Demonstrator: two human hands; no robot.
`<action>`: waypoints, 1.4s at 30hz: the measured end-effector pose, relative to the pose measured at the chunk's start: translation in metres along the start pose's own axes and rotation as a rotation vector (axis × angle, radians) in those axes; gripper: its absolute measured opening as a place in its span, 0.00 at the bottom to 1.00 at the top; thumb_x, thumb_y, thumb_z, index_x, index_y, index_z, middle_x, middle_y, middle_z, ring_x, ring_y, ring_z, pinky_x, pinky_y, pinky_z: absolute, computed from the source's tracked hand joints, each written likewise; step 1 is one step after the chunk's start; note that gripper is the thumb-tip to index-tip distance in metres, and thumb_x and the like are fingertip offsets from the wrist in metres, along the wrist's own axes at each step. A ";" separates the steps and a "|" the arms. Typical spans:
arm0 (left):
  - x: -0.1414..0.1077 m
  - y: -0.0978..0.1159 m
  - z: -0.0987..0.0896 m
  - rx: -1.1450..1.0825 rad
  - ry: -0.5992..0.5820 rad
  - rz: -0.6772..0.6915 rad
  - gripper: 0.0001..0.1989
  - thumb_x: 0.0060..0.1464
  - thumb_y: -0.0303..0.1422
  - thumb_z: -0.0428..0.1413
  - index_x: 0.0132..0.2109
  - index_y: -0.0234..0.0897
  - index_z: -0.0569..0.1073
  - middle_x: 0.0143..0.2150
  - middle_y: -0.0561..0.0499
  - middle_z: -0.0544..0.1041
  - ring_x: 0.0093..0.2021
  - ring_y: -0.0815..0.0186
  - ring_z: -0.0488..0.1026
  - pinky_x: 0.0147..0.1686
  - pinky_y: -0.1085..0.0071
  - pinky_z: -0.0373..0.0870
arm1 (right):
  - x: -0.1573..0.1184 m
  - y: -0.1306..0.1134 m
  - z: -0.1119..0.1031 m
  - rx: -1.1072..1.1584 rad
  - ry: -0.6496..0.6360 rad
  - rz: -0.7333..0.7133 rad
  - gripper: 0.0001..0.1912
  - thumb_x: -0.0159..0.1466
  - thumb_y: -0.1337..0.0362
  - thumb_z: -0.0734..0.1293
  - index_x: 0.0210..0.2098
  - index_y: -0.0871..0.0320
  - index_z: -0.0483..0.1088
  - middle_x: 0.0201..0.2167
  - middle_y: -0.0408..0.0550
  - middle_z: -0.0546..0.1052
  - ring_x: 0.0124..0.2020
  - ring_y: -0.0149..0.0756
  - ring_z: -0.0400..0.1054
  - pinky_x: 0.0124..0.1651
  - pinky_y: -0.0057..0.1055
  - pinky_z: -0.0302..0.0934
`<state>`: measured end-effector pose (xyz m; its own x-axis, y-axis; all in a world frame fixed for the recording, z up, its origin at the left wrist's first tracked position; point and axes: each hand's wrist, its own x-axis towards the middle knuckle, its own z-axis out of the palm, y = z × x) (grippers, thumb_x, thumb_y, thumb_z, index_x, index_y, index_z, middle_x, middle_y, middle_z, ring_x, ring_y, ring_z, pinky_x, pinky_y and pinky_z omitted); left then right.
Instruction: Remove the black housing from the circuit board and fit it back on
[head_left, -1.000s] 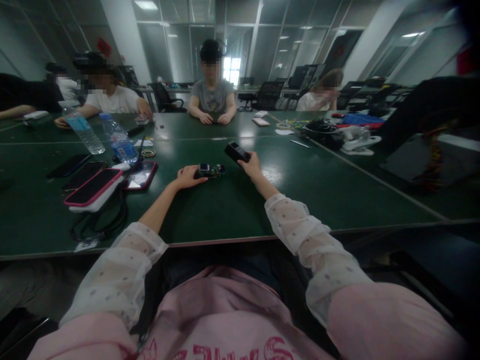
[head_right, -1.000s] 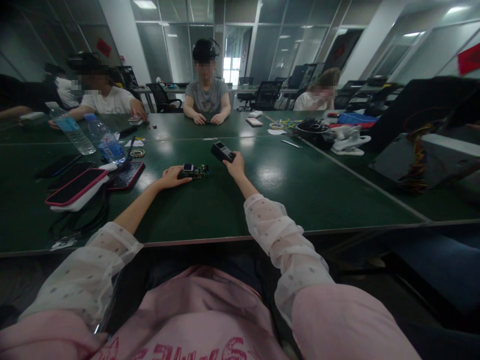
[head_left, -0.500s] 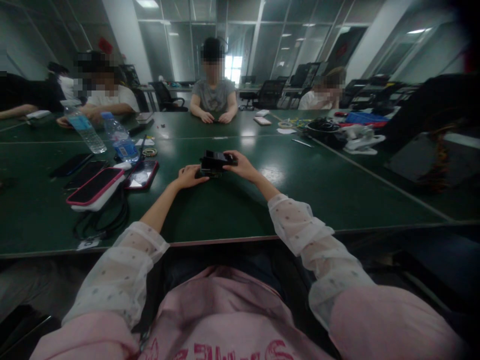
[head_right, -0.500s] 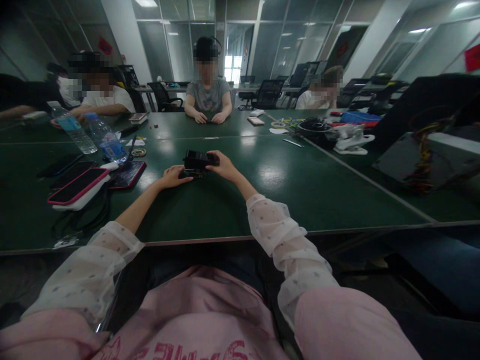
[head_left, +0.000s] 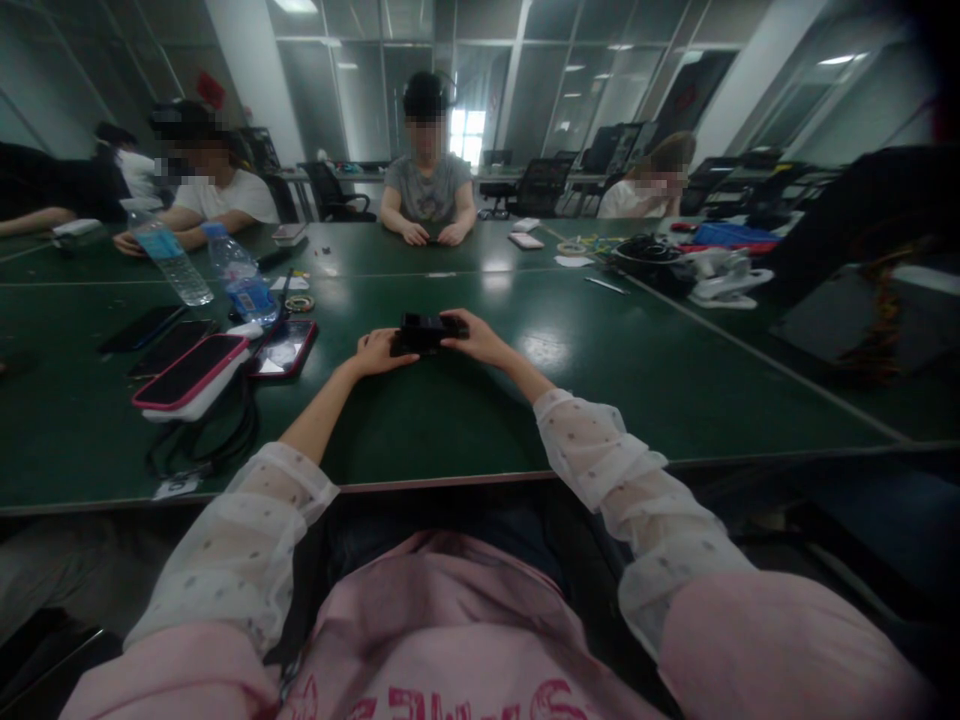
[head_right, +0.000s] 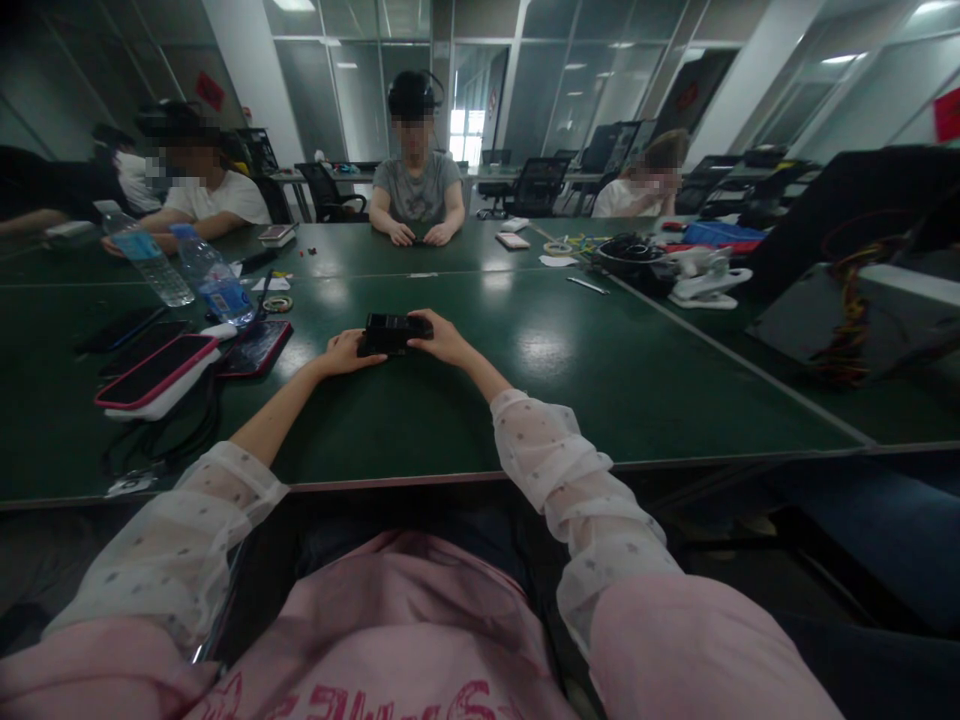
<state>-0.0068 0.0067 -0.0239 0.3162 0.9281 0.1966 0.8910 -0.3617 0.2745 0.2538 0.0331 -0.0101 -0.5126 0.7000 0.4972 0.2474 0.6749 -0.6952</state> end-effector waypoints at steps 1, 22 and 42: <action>0.000 0.000 -0.001 0.000 -0.003 -0.003 0.38 0.50 0.59 0.51 0.61 0.43 0.63 0.62 0.44 0.64 0.63 0.46 0.56 0.59 0.49 0.51 | 0.000 0.001 0.000 0.005 -0.003 0.000 0.29 0.54 0.60 0.72 0.53 0.55 0.64 0.49 0.50 0.71 0.50 0.45 0.68 0.54 0.48 0.64; 0.001 0.000 0.000 0.017 0.006 0.012 0.38 0.49 0.61 0.51 0.60 0.43 0.65 0.61 0.43 0.66 0.62 0.47 0.58 0.58 0.49 0.52 | 0.000 -0.013 -0.006 -0.138 0.024 -0.064 0.27 0.52 0.59 0.73 0.49 0.57 0.65 0.43 0.49 0.74 0.42 0.42 0.71 0.48 0.43 0.66; 0.000 0.002 0.000 0.006 -0.006 -0.019 0.39 0.50 0.59 0.50 0.62 0.42 0.60 0.63 0.43 0.63 0.64 0.49 0.55 0.60 0.52 0.50 | -0.003 -0.003 -0.005 -0.114 -0.072 0.029 0.27 0.51 0.59 0.72 0.47 0.56 0.63 0.42 0.48 0.72 0.43 0.41 0.69 0.48 0.44 0.66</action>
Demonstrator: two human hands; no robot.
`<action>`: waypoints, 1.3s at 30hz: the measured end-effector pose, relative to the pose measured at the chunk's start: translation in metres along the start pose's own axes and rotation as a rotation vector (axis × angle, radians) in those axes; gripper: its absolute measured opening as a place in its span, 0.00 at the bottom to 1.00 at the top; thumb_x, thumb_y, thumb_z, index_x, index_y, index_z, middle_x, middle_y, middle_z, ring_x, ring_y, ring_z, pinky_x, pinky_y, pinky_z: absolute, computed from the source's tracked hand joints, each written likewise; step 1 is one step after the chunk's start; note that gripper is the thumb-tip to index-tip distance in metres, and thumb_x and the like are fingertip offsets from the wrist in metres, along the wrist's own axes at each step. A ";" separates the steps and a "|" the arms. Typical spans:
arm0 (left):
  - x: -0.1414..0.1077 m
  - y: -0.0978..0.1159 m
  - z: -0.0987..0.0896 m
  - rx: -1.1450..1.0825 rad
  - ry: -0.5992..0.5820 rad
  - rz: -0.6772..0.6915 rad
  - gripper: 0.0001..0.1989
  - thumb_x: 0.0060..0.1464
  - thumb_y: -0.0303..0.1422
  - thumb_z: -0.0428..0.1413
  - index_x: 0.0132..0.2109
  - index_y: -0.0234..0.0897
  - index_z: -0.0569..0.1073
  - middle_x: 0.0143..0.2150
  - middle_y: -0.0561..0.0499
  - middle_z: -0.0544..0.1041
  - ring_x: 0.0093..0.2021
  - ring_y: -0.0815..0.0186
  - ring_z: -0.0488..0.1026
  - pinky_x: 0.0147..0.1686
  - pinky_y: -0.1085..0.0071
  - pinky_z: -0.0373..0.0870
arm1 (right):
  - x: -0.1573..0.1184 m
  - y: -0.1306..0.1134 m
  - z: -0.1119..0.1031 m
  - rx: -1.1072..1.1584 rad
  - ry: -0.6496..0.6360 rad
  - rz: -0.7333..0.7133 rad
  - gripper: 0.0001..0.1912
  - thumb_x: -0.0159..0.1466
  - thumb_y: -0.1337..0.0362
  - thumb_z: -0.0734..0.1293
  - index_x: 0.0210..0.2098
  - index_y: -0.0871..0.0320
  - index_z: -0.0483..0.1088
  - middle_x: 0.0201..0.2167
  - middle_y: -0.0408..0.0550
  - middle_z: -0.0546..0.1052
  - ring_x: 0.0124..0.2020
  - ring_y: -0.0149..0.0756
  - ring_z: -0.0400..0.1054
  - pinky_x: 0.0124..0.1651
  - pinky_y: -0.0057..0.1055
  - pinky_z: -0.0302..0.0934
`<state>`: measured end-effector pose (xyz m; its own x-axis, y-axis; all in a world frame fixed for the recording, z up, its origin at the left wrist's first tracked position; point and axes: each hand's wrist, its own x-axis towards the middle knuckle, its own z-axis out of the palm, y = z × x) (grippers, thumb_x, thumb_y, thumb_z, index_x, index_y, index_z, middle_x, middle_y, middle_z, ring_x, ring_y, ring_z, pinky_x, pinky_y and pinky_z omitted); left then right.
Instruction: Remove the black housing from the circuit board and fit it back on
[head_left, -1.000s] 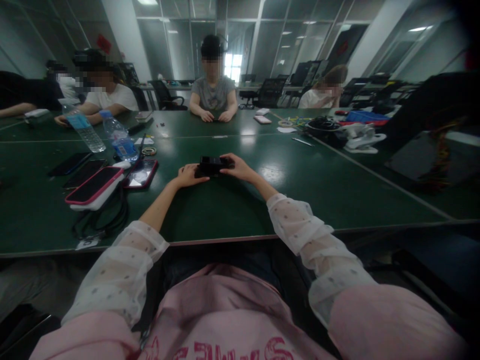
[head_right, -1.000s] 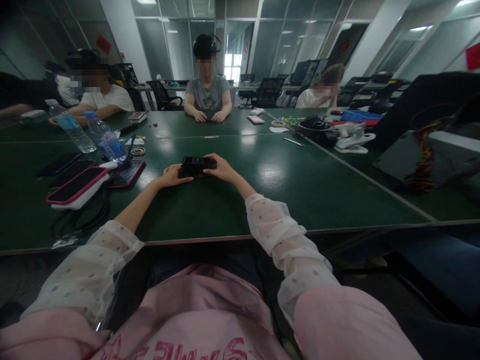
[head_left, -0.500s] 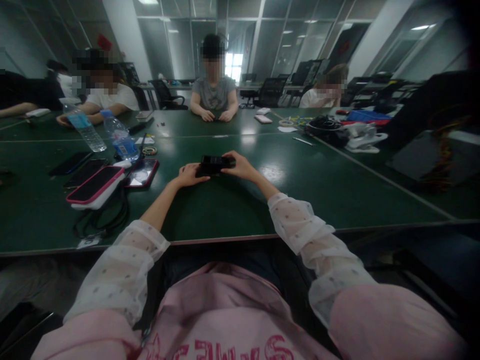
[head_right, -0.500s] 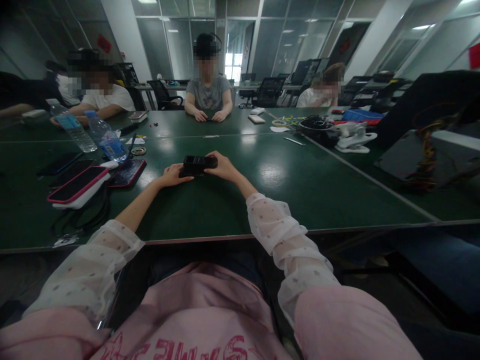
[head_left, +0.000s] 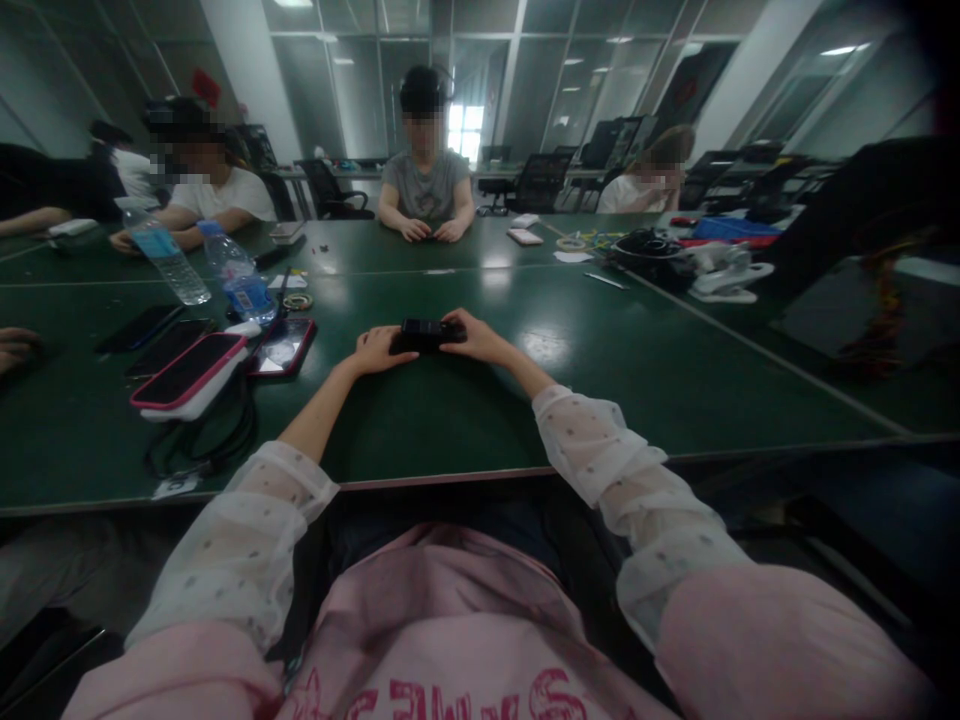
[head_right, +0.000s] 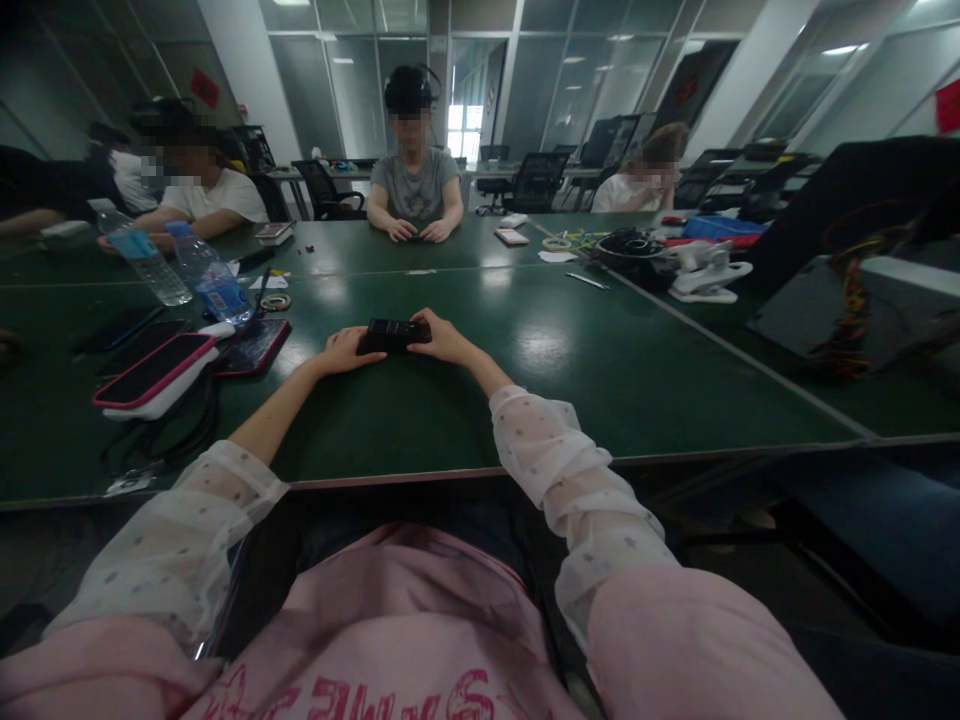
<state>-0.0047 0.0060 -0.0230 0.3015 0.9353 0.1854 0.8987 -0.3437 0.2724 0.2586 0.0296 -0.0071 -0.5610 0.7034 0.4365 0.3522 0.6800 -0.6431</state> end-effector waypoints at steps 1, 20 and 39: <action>0.000 0.000 0.000 0.000 -0.002 0.002 0.39 0.50 0.59 0.50 0.62 0.41 0.60 0.63 0.43 0.63 0.64 0.49 0.55 0.60 0.53 0.49 | 0.000 0.002 0.001 0.007 -0.012 0.007 0.27 0.51 0.59 0.72 0.48 0.56 0.63 0.42 0.48 0.72 0.42 0.41 0.69 0.47 0.43 0.66; 0.000 -0.001 0.000 -0.011 0.000 0.003 0.39 0.49 0.60 0.50 0.62 0.42 0.60 0.63 0.43 0.63 0.64 0.49 0.55 0.60 0.52 0.50 | 0.001 0.009 0.003 0.188 -0.066 0.012 0.27 0.52 0.60 0.73 0.48 0.54 0.61 0.47 0.48 0.69 0.49 0.43 0.67 0.51 0.47 0.66; -0.002 0.000 0.000 -0.016 -0.001 0.002 0.39 0.50 0.60 0.50 0.62 0.43 0.60 0.63 0.44 0.63 0.64 0.49 0.55 0.60 0.52 0.49 | 0.001 0.011 0.005 0.197 -0.055 0.027 0.28 0.52 0.61 0.73 0.49 0.53 0.61 0.46 0.48 0.70 0.49 0.43 0.67 0.52 0.49 0.64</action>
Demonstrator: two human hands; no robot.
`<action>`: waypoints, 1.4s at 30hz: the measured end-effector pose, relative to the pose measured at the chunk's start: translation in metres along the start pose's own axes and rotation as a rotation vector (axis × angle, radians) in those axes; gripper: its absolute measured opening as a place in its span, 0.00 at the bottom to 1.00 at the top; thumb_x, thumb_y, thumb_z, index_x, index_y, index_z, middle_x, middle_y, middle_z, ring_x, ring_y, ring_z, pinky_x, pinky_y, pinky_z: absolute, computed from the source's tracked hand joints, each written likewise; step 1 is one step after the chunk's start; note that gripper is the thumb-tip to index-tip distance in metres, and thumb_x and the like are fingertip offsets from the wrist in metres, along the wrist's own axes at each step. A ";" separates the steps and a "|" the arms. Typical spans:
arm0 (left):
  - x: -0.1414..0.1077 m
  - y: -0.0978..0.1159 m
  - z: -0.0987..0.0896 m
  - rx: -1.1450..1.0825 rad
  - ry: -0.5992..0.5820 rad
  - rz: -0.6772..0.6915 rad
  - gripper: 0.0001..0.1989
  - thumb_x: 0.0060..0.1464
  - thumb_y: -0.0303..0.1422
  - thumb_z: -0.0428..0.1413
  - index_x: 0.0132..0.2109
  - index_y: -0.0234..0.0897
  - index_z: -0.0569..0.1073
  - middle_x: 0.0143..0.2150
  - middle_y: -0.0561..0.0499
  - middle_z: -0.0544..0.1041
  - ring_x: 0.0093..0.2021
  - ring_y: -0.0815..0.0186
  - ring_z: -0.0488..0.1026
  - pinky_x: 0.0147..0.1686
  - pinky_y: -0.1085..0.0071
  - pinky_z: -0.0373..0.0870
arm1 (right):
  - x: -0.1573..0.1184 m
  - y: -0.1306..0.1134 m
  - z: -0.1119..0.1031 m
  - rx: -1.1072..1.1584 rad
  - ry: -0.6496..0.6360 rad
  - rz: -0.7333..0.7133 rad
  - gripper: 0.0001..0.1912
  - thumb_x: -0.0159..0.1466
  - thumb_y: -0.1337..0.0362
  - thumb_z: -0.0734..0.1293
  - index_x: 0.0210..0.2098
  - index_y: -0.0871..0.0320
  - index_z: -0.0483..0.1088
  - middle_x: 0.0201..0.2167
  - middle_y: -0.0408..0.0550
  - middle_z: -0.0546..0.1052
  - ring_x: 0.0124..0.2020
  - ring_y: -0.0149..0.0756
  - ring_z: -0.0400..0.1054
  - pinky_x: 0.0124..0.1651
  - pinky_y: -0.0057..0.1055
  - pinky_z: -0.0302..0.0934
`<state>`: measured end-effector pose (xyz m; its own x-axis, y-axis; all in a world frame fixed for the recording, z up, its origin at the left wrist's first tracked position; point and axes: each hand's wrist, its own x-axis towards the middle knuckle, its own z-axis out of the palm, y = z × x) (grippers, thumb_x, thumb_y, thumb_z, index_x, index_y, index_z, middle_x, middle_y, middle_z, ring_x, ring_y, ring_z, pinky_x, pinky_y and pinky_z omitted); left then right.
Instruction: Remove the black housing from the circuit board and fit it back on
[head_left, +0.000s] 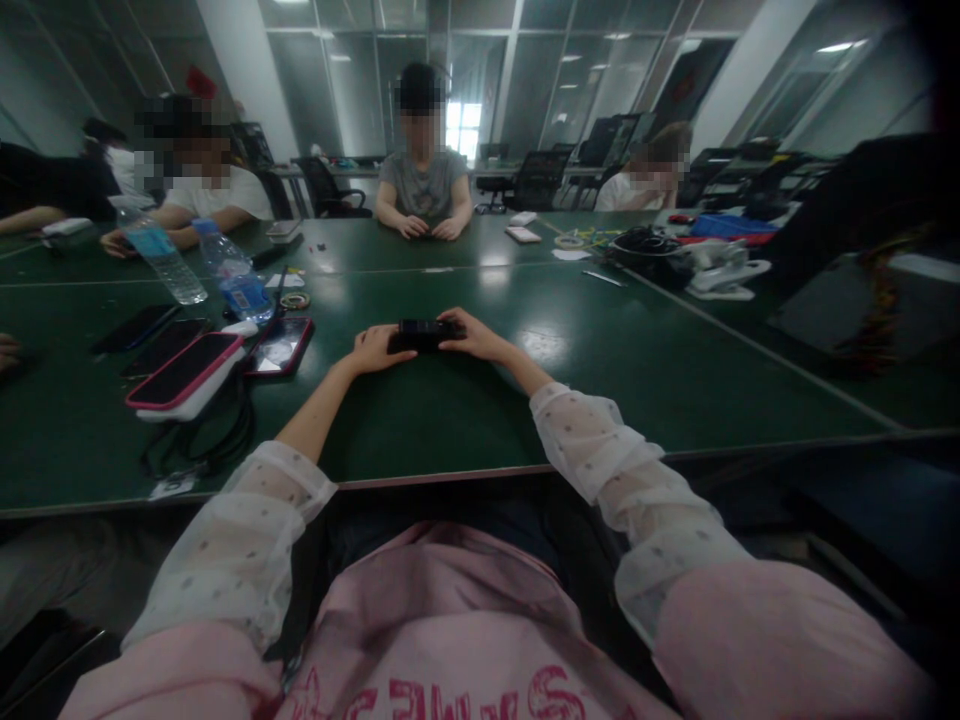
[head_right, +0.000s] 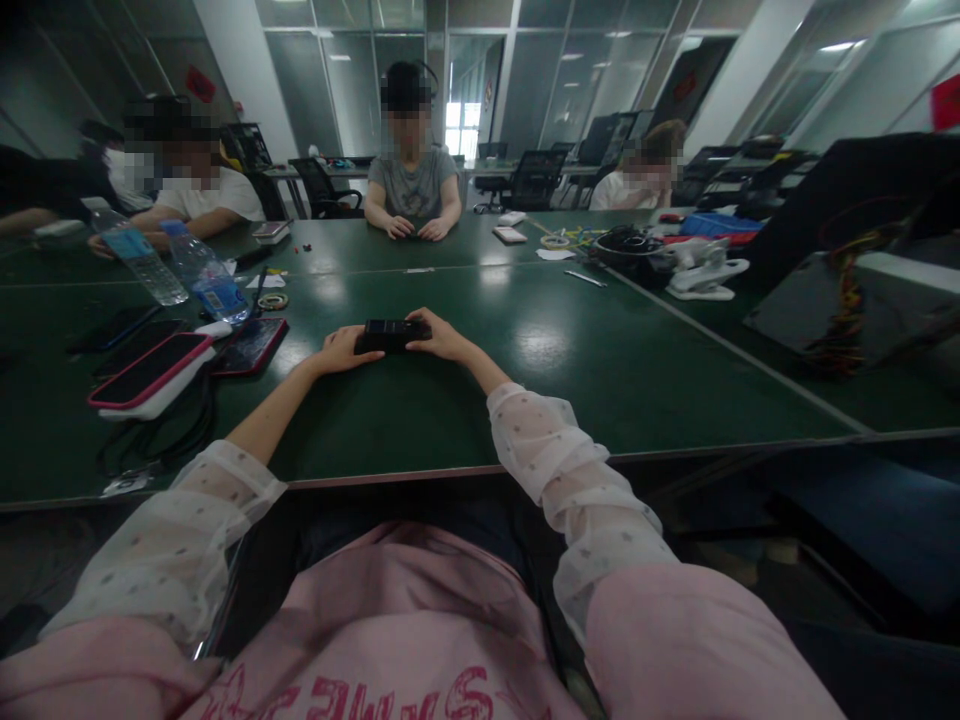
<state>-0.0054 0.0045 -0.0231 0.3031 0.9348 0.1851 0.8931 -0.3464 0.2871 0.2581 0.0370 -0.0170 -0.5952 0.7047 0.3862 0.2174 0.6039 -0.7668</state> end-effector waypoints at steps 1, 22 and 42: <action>0.000 0.000 0.000 -0.001 -0.001 0.001 0.39 0.50 0.60 0.50 0.62 0.43 0.60 0.63 0.44 0.63 0.64 0.49 0.55 0.60 0.52 0.49 | 0.000 0.001 0.000 -0.002 0.001 -0.002 0.27 0.52 0.60 0.73 0.49 0.53 0.61 0.46 0.48 0.70 0.49 0.43 0.67 0.52 0.48 0.64; 0.000 0.000 0.000 0.007 -0.007 0.006 0.38 0.51 0.59 0.49 0.63 0.43 0.59 0.63 0.44 0.63 0.64 0.49 0.55 0.60 0.52 0.49 | -0.001 -0.002 0.008 -0.141 0.093 -0.024 0.29 0.52 0.57 0.73 0.51 0.55 0.64 0.47 0.49 0.72 0.50 0.45 0.67 0.55 0.47 0.60; 0.004 -0.005 0.004 0.050 -0.029 0.007 0.39 0.51 0.61 0.47 0.62 0.41 0.61 0.63 0.43 0.62 0.65 0.48 0.53 0.60 0.52 0.48 | 0.000 -0.001 0.011 0.068 0.177 0.036 0.29 0.51 0.57 0.73 0.50 0.55 0.64 0.47 0.49 0.72 0.49 0.42 0.67 0.56 0.46 0.58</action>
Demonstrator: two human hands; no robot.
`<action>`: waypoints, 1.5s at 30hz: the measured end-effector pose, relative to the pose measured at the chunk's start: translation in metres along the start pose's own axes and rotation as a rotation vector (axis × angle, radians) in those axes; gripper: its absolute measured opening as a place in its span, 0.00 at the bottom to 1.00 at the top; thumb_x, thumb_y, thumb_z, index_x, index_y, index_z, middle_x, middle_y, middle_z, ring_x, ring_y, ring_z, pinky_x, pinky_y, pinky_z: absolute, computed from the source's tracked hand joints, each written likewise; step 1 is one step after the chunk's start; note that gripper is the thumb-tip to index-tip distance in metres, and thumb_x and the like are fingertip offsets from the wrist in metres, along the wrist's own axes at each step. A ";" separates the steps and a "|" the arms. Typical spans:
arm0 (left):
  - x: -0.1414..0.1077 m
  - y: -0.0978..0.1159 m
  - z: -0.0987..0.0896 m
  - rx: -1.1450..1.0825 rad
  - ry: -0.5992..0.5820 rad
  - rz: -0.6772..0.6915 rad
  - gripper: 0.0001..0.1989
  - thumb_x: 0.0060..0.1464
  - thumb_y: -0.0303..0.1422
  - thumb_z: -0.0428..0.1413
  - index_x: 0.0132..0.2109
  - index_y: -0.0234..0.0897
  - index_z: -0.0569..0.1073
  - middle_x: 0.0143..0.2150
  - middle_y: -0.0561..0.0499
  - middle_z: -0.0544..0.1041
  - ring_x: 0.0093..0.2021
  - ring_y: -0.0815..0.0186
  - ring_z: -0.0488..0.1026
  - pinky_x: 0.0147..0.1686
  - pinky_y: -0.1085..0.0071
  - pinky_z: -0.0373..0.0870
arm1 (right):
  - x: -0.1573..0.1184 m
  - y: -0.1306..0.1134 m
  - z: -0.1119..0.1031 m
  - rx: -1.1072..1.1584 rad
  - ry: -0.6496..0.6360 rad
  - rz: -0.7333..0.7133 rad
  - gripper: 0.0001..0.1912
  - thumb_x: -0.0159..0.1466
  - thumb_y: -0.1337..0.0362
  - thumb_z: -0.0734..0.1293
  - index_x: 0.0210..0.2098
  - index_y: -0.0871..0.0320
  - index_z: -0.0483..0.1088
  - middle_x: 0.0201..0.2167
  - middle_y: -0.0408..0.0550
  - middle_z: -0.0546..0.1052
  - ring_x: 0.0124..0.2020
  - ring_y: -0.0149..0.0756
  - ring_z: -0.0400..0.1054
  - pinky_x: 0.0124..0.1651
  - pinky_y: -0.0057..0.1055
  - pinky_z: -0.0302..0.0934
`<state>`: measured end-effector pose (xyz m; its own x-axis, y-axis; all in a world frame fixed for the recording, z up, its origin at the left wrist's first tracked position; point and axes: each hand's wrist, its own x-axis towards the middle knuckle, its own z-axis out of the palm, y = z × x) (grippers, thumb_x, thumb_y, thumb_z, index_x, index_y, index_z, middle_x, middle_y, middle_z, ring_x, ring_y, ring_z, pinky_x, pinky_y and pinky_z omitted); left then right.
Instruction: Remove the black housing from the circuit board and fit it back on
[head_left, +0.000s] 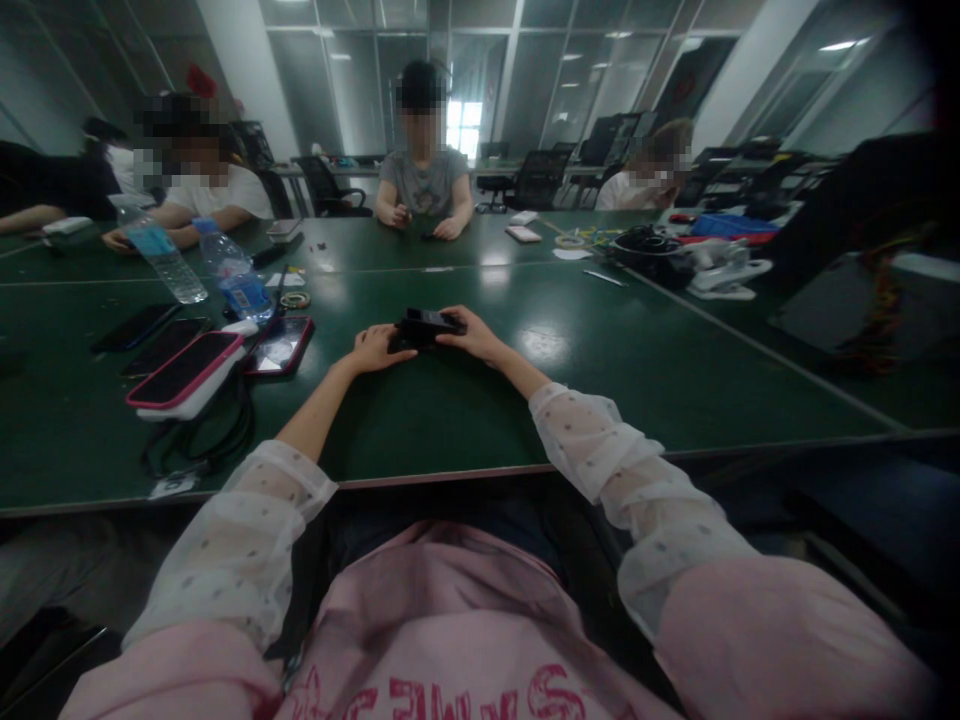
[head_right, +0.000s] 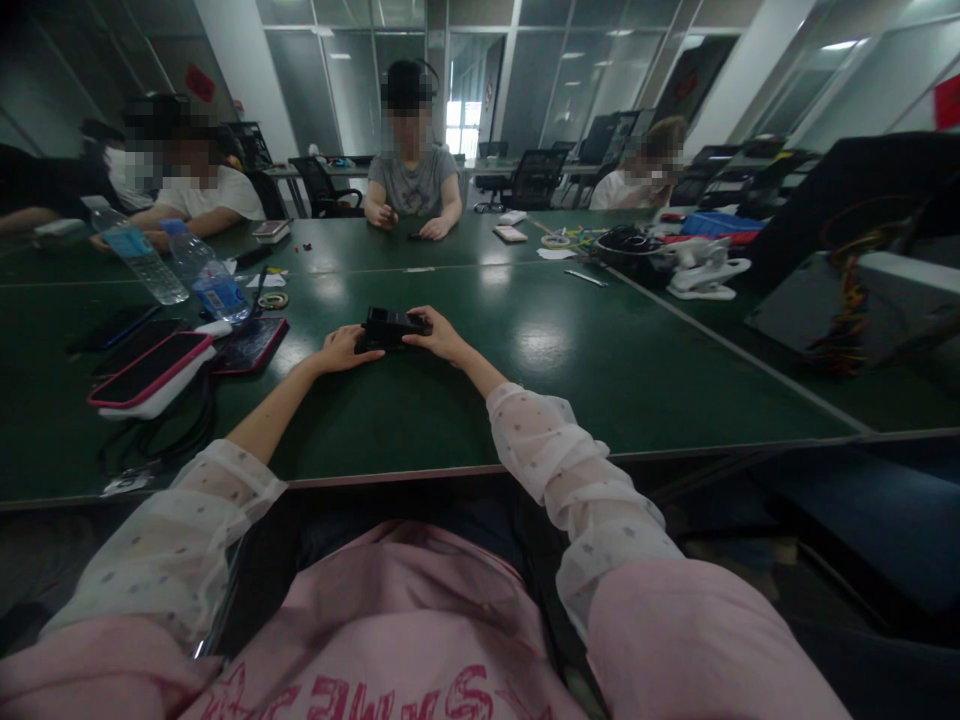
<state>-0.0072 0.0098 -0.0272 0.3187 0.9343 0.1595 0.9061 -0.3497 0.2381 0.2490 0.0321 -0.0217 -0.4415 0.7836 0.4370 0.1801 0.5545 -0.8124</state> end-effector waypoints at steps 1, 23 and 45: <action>0.000 0.000 0.000 0.002 -0.004 0.000 0.39 0.51 0.61 0.47 0.61 0.41 0.62 0.64 0.43 0.62 0.65 0.48 0.53 0.60 0.52 0.48 | 0.000 0.000 0.000 0.009 0.006 0.003 0.30 0.51 0.56 0.73 0.50 0.55 0.64 0.47 0.49 0.72 0.49 0.42 0.67 0.57 0.46 0.58; -0.004 0.007 -0.008 -0.018 -0.019 0.018 0.38 0.52 0.60 0.46 0.63 0.44 0.59 0.64 0.44 0.61 0.64 0.47 0.54 0.59 0.49 0.49 | 0.008 0.013 -0.053 -0.589 0.643 0.177 0.26 0.52 0.64 0.71 0.47 0.59 0.60 0.46 0.56 0.70 0.51 0.49 0.64 0.55 0.49 0.58; -0.004 0.009 -0.009 -0.014 -0.015 0.027 0.37 0.53 0.59 0.47 0.63 0.43 0.59 0.64 0.44 0.62 0.63 0.48 0.55 0.59 0.51 0.51 | -0.009 0.022 -0.048 -0.817 0.634 0.497 0.39 0.54 0.60 0.71 0.57 0.68 0.51 0.55 0.70 0.60 0.59 0.58 0.53 0.58 0.56 0.50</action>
<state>-0.0031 0.0027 -0.0169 0.3474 0.9254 0.1517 0.8931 -0.3758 0.2472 0.2993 0.0504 -0.0252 0.3185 0.8388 0.4416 0.8296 -0.0213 -0.5579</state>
